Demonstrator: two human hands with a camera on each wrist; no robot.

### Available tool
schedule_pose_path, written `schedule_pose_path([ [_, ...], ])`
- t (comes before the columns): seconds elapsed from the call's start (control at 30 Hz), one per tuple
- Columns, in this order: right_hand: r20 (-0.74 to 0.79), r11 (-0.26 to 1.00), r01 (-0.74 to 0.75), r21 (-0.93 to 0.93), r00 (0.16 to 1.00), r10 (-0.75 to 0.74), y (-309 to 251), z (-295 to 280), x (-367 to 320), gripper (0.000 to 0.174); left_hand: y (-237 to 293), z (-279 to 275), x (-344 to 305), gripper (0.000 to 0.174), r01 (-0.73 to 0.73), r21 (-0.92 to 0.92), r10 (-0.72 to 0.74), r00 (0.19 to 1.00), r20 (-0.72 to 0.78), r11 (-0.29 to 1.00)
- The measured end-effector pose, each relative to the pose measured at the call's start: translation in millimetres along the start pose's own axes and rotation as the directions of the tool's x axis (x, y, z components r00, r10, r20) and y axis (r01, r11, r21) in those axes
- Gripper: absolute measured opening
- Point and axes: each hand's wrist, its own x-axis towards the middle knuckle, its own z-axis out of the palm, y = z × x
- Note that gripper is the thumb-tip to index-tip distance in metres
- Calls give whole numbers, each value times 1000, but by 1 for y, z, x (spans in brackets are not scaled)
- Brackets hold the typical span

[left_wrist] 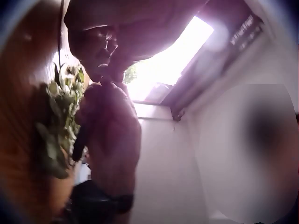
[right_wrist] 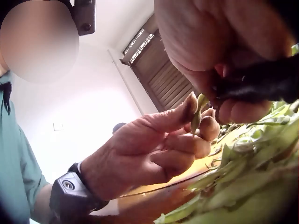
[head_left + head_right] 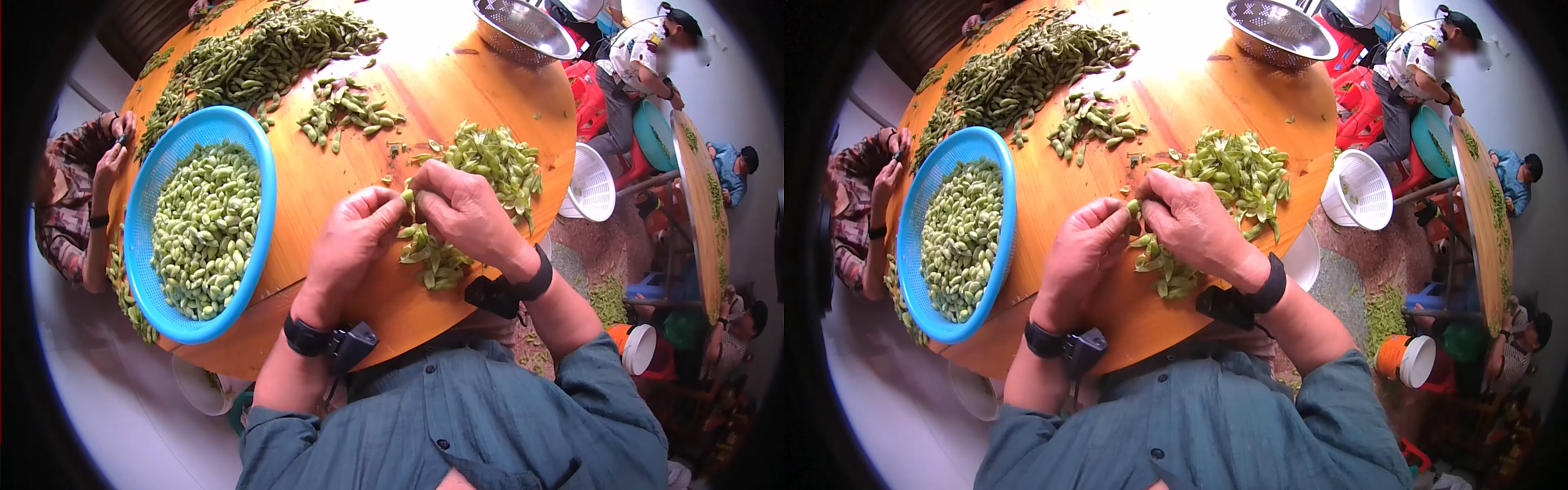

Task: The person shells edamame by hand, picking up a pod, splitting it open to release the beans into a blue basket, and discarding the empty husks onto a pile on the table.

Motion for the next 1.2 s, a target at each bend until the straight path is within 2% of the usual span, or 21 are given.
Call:
schedule_pose_path([
  [0.03,-28,998,20,-57,999,-22,0,1,0,7,-3,7,2,17,-2,1,2,1000,2,1000],
  [0.07,-52,993,36,-112,998,-42,1,3,0,8,-7,16,3,16,-173,152,189,976,-104,973],
  [0.1,-72,988,62,-139,995,-73,1,6,0,8,-9,20,3,16,-315,315,381,907,-179,896],
  [0.13,-70,988,65,-137,995,-75,1,7,0,8,-7,19,2,16,-315,316,383,906,-181,895],
  [0.2,-89,991,41,-126,995,-53,1,9,0,8,-1,14,-2,15,-291,556,421,899,-118,778],
  [0.33,-116,972,163,-171,976,-184,2,10,0,8,-7,11,2,14,-331,494,458,875,-159,804],
  [0.4,-2,977,102,-185,994,-105,-8,5,-3,7,-2,9,-1,16,-142,189,184,956,-228,972],
  [0.43,47,977,152,-149,988,-147,-3,5,-5,5,-2,4,1,16,-141,188,184,956,-230,972],
  [0.5,77,960,206,-190,978,-195,5,7,-10,4,-3,-8,5,18,-178,-74,158,962,-222,981],
  [0.53,106,938,262,-229,964,-243,6,7,-12,4,-2,-10,5,18,-180,-74,160,961,-224,981],
  [0.6,133,934,208,-292,975,-176,6,3,-13,8,0,-10,4,16,-83,-165,69,994,-83,983],
  [0.63,94,910,213,-357,977,-191,7,1,-13,6,-5,-6,5,16,-55,-209,33,994,-108,976],
  [0.7,49,882,207,-423,977,-206,8,0,-12,5,-7,-10,4,16,-43,-215,38,999,-25,976],
  [0.73,-44,931,202,-303,973,-225,7,2,-10,5,-7,-12,4,16,-33,-221,46,997,55,975],
  [0.77,-136,963,206,-177,963,-231,7,4,-9,8,-6,-12,4,16,-31,-219,44,997,58,975],
  [0.8,-139,963,204,-178,963,-230,7,4,-10,8,-5,-12,3,16,-31,-182,41,998,53,983],
  [0.87,-133,986,37,164,991,-15,10,5,-11,13,-3,-6,1,17,-30,-145,38,998,48,989],
  [0.93,-77,982,-26,185,996,41,2,1,-11,13,1,8,-2,19,-123,108,135,985,-106,987],
  [1.03,-73,977,-62,203,994,78,2,2,-12,13,9,15,-8,21,-114,223,143,982,-120,968],
  [1.1,-110,991,-12,135,994,27,3,3,-12,13,6,13,-6,20,-132,246,165,979,-118,960],
  [1.2,-115,996,-59,69,991,67,-3,1,-12,12,-2,10,-3,18,-180,300,223,968,-115,937],
])
